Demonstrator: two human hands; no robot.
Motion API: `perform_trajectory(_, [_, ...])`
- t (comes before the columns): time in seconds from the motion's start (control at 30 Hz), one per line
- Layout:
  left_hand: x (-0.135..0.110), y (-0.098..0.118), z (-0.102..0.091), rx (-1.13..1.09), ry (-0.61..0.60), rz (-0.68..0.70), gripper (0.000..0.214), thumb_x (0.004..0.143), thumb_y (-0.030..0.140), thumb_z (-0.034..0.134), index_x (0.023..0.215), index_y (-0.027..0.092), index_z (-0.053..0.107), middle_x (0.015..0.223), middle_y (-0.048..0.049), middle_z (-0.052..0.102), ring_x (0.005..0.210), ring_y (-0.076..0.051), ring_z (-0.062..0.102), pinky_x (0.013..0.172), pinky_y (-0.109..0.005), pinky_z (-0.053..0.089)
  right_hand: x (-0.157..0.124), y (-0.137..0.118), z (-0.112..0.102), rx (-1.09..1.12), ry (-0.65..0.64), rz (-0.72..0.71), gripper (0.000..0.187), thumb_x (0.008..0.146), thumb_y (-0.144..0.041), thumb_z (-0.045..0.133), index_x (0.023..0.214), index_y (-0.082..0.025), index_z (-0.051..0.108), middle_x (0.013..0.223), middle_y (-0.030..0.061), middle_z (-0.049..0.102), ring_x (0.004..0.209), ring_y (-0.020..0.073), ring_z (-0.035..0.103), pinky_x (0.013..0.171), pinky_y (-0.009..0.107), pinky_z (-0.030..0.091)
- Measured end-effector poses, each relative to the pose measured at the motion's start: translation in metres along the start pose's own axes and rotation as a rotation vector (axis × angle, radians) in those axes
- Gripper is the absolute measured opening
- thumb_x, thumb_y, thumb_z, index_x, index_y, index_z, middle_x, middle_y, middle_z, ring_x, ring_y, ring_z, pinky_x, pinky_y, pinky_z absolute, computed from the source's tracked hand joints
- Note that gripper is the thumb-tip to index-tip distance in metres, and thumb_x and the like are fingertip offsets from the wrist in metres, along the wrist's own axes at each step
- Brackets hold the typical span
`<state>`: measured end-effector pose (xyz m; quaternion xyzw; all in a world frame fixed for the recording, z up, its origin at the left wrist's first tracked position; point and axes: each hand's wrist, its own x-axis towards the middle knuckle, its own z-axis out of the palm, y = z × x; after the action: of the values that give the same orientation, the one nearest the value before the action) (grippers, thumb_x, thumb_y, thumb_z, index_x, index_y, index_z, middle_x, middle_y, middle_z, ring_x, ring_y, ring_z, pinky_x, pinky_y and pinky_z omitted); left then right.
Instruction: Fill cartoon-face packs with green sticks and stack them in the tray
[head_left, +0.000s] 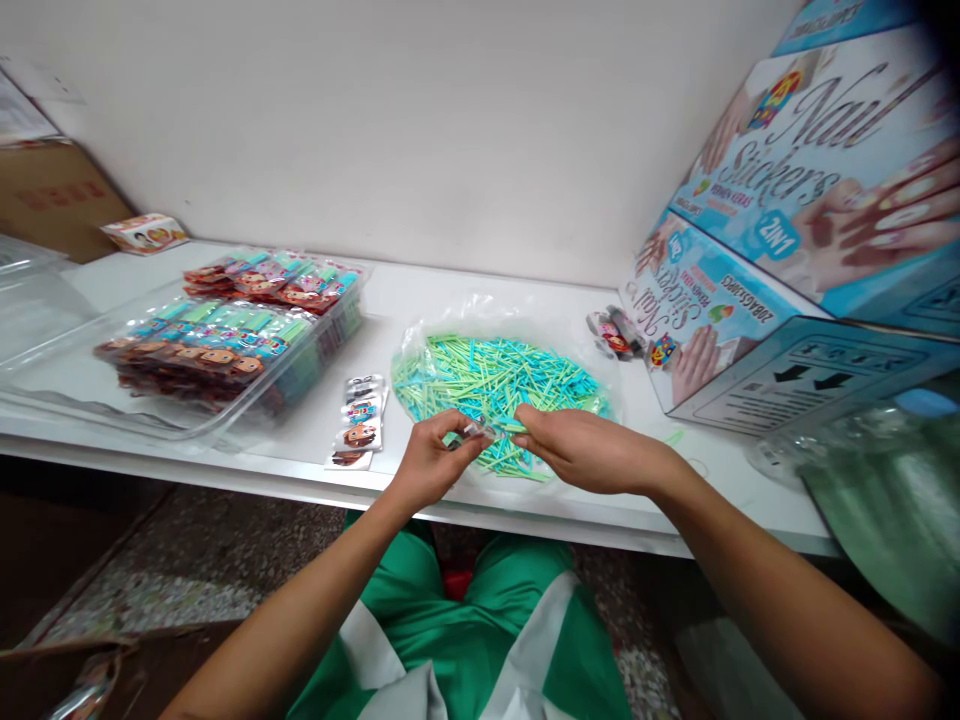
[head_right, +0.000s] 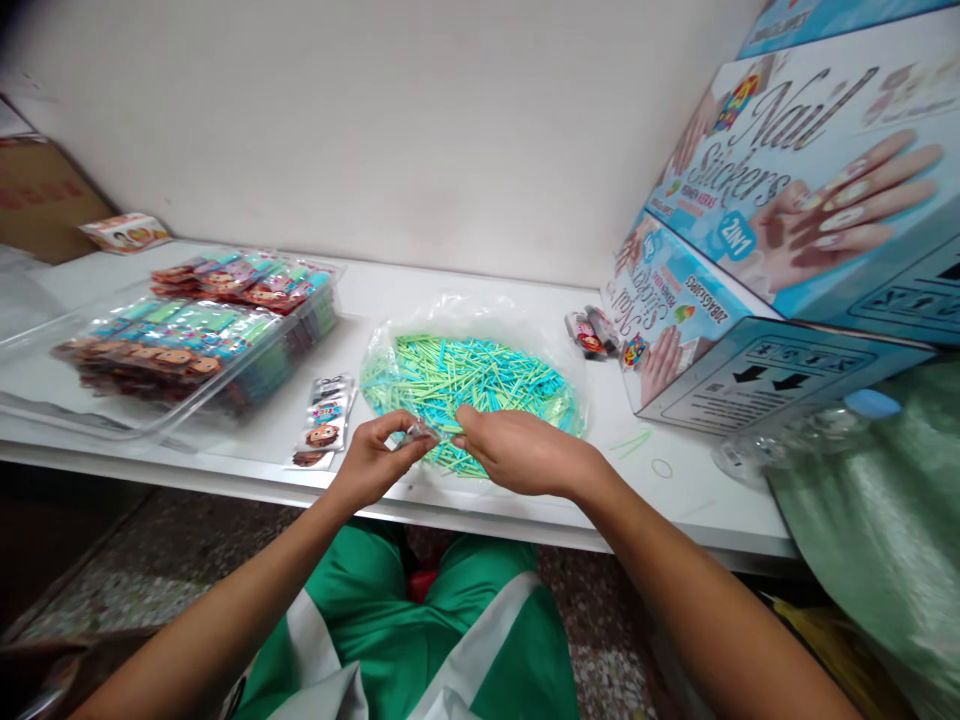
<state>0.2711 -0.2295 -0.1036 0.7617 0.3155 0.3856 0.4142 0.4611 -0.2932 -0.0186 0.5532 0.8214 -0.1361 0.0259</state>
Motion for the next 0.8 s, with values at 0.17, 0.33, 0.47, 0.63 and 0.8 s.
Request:
perform_trajectory(0.17, [-0.002, -0.003, -0.002, 0.071, -0.027, 0.068, 0.015, 0.080, 0.029, 0.059, 0.072, 0.016, 0.060, 0.073, -0.0024, 0.061, 0.073, -0.014, 0.056, 0.070, -0.026, 0.041, 0.003, 0.000, 0.002, -0.032, -0.081, 0.015, 0.026, 0.094, -0.040, 0.028, 0.094, -0.019, 0.043, 0.071, 0.0048, 0.060, 0.059, 0.0154, 0.050, 0.048, 0.024, 0.022])
perform_trajectory(0.33, [-0.003, -0.010, -0.005, 0.297, -0.051, 0.304, 0.012, 0.083, 0.027, 0.054, 0.081, 0.016, 0.059, 0.077, -0.0049, 0.063, 0.076, -0.016, 0.055, 0.072, -0.030, 0.040, 0.007, -0.001, 0.007, -0.080, -0.136, -0.001, 0.024, 0.093, -0.037, 0.030, 0.097, -0.018, 0.044, 0.076, 0.0074, 0.064, 0.062, 0.0172, 0.055, 0.048, 0.025, 0.022])
perform_trajectory(0.47, [-0.001, -0.010, -0.007, 0.479, -0.081, 0.463, 0.011, 0.085, 0.024, 0.050, 0.086, 0.016, 0.058, 0.080, -0.0069, 0.064, 0.078, -0.018, 0.055, 0.074, -0.033, 0.039, 0.010, -0.003, 0.010, -0.110, -0.147, 0.000, 0.026, 0.092, -0.035, 0.034, 0.103, -0.013, 0.044, 0.076, 0.0104, 0.065, 0.064, 0.0197, 0.057, 0.047, 0.026, 0.021])
perform_trajectory(0.63, [0.001, -0.010, -0.007, 0.460, -0.087, 0.486, 0.012, 0.085, 0.025, 0.052, 0.092, 0.016, 0.057, 0.082, -0.0061, 0.065, 0.080, -0.018, 0.057, 0.074, -0.033, 0.040, 0.012, -0.003, 0.009, -0.014, -0.196, -0.004, 0.041, 0.093, -0.039, 0.031, 0.120, -0.010, 0.040, 0.084, 0.0142, 0.067, 0.070, 0.0224, 0.061, 0.050, 0.025, 0.029])
perform_trajectory(0.8, [-0.001, -0.014, -0.003, 0.501, -0.058, 0.515, 0.012, 0.085, 0.025, 0.052, 0.092, 0.016, 0.055, 0.080, -0.0064, 0.065, 0.081, -0.020, 0.058, 0.075, -0.034, 0.042, 0.016, 0.000, 0.014, 0.019, -0.221, 0.021, 0.064, 0.092, -0.036, 0.034, 0.142, -0.004, 0.012, 0.095, 0.0196, 0.067, 0.082, 0.0263, 0.062, 0.058, 0.028, 0.038])
